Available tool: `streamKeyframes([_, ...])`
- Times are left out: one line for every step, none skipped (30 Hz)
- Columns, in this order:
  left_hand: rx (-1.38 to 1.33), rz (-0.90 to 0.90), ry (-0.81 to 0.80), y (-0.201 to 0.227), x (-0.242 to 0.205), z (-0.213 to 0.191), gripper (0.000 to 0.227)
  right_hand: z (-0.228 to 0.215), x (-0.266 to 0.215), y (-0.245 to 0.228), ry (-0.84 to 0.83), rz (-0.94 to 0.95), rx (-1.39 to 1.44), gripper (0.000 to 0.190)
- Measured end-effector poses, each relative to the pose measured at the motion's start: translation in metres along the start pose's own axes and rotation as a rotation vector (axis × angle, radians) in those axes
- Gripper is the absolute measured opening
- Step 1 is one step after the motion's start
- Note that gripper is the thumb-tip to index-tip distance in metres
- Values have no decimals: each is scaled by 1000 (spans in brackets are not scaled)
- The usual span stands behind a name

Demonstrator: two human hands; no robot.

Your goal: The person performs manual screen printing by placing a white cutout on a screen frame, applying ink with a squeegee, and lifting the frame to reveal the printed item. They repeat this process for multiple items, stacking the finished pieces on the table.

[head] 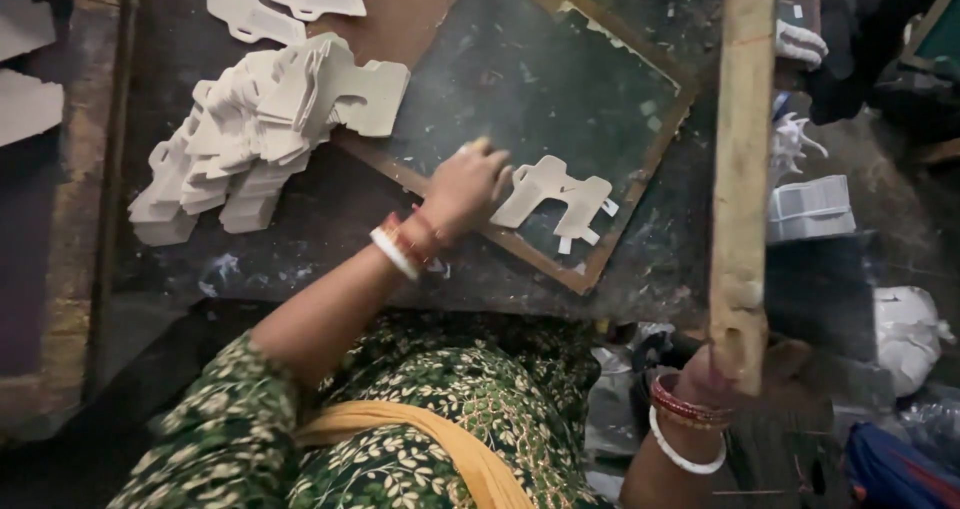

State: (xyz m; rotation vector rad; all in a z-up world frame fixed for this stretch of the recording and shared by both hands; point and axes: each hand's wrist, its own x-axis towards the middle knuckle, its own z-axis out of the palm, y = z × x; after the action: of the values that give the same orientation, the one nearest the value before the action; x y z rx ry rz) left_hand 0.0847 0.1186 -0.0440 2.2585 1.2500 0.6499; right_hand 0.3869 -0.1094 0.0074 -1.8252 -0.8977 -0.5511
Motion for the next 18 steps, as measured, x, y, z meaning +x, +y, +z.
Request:
streamKeyframes([-32,58,125,0,13,5,20,-6,6,13,64,31,-49,39])
streamKeyframes([-32,58,125,3,21,10,20,7,-2,79,64,31,-49,39])
streamKeyframes([-9,31,97,6,29,15,18,14,-10,142,134,-288,-76,41])
streamKeyframes([15,6,71,8,38,19,17,17,-18,200,197,-607,-102,53])
streamKeyframes([17,7,73,7,42,16,17,11,-11,160,199,-607,-101,53])
streamKeyframes([-4,-20,-15,6,45,13,14,4,-5,120,220,-628,-281,47])
streamKeyframes([-24,-47,-103,5,48,10,12,-4,2,79,241,-645,-462,42])
streamKeyframes([-19,-48,-99,-14,58,7,12,0,7,80,243,-643,-456,42])
streamKeyframes([-147,-40,-1,-33,67,4,13,4,13,80,259,-615,-156,45])
streamKeyframes([-270,-34,99,-54,76,-2,15,11,17,79,269,-576,147,52])
streamKeyframes([-261,-37,104,-65,74,-27,15,1,19,70,270,-572,158,52])
streamKeyframes([-515,-128,364,-76,71,-53,17,-8,19,61,282,-724,-258,47])
streamKeyframes([-767,-214,627,-87,68,-80,20,-18,20,52,277,-856,-682,52])
streamKeyframes([-762,-212,631,-84,56,-97,20,-17,18,58,280,-853,-675,52])
streamKeyframes([-523,-247,641,-80,44,-114,24,-15,16,65,281,-780,-643,47])
streamKeyframes([-287,-279,644,-76,32,-130,30,-14,15,73,284,-707,-612,43])
streamKeyframes([-284,-276,648,-82,24,-124,30,-14,17,65,287,-705,-608,43])
streamKeyframes([23,-116,436,-88,14,-117,25,-15,18,57,280,-716,-604,44])
